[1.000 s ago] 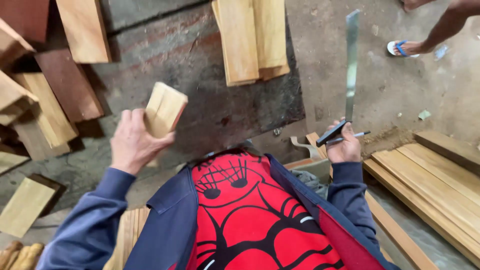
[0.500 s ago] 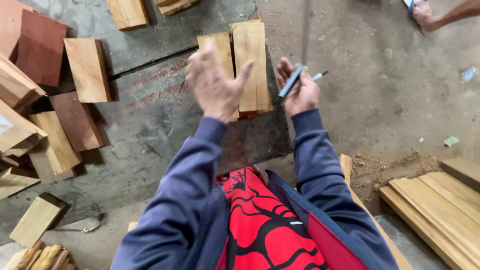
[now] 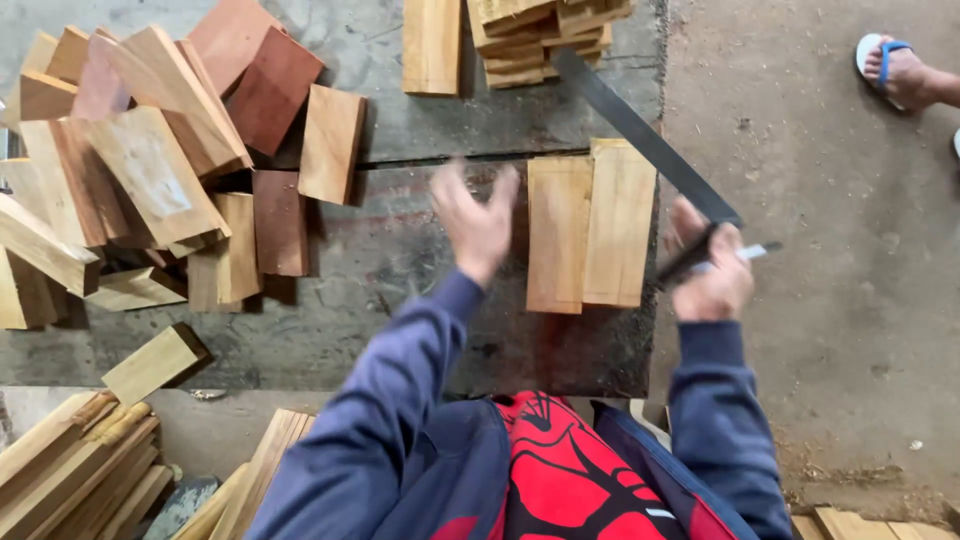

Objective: The person uses a try square and a pen to mark lines on small wooden planks. They repeatedly pick up a plank, align the square, draw a line, and place the plank into a stack.

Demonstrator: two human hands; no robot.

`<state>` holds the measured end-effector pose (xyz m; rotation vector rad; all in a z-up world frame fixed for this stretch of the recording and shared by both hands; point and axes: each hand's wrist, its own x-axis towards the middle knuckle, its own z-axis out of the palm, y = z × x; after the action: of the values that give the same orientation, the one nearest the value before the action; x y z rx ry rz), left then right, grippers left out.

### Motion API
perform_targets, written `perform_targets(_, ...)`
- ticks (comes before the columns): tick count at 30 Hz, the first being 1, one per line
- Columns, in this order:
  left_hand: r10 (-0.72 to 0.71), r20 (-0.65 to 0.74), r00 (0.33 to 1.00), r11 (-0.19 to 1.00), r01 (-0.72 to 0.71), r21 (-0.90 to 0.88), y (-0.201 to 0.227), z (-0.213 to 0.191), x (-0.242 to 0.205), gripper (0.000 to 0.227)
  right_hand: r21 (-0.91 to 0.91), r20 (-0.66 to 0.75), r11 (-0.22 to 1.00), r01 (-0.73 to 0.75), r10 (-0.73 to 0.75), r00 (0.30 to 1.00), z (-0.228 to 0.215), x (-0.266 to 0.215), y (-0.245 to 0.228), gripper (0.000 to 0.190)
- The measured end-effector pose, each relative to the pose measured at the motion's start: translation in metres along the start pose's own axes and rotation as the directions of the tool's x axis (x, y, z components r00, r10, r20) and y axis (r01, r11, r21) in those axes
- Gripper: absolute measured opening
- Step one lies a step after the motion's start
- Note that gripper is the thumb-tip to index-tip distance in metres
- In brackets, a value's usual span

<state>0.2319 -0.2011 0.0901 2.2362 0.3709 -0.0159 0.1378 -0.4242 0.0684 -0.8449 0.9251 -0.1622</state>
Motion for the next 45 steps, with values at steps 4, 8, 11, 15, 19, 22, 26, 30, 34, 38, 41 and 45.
perform_targets(4,0.187,-0.068,0.98,0.913,-0.147,0.382,-0.034,0.017,0.145,0.09,0.07,-0.068,0.995,0.068,-0.063,0.996,-0.075,-0.024,-0.006,0.013)
perform_targets(8,0.145,0.017,0.989,0.821,-0.13,0.557,-0.054,0.017,0.204,0.085,0.025,-0.114,0.996,0.084,-0.081,0.99,-0.146,-0.056,-0.006,0.019)
perform_targets(11,0.144,0.058,0.988,0.841,-0.154,0.519,-0.054,-0.019,0.161,0.06,-0.022,-0.19,0.998,0.065,-0.068,0.979,-0.174,-0.08,-0.005,0.019)
perform_targets(15,0.348,0.101,0.932,0.805,-0.352,0.477,-0.095,-0.096,0.06,0.058,-0.018,-0.138,0.999,0.037,-0.039,0.99,-0.183,-0.098,0.012,0.019)
perform_targets(19,0.23,0.459,0.858,0.737,-0.461,0.494,-0.181,-0.183,0.006,0.068,-0.244,-0.159,0.969,-0.02,-0.02,0.987,-0.133,-0.126,0.038,0.011)
perform_targets(22,0.307,0.637,0.707,0.678,-0.632,0.375,-0.253,-0.234,-0.004,0.081,-0.385,-0.057,0.922,-0.049,0.029,0.998,-0.114,-0.14,0.084,0.024)
perform_targets(26,0.33,0.667,0.669,0.68,-0.658,0.324,-0.278,-0.268,-0.006,0.089,-0.537,-0.091,0.84,-0.083,0.041,0.995,-0.096,-0.159,0.131,0.023)
perform_targets(30,0.411,0.195,0.891,0.878,-0.444,0.178,-0.284,-0.248,-0.069,0.023,-0.666,-0.187,0.74,-0.094,-0.044,0.981,-0.11,-0.156,0.172,0.019)
perform_targets(34,-0.302,0.783,0.544,0.595,0.749,-0.291,-0.26,-0.181,-0.144,0.033,-0.74,-0.15,0.669,-0.07,-0.062,0.987,-0.091,-0.161,0.184,0.02)
perform_targets(38,-0.218,0.871,0.441,0.108,0.898,-0.427,-0.251,-0.135,-0.152,0.052,-0.797,-0.081,0.603,0.001,-0.109,0.991,-0.104,-0.153,0.188,0.018)
perform_targets(41,-0.28,0.825,0.491,-0.097,0.84,-0.533,-0.263,-0.119,-0.145,0.04,-0.829,-0.01,0.558,0.041,-0.088,0.996,-0.106,-0.144,0.195,0.018)
perform_targets(45,-0.319,0.796,0.515,-0.166,0.796,-0.582,-0.269,-0.103,-0.148,0.034,-0.848,0.037,0.526,0.067,-0.067,0.997,-0.114,-0.143,0.195,0.017)
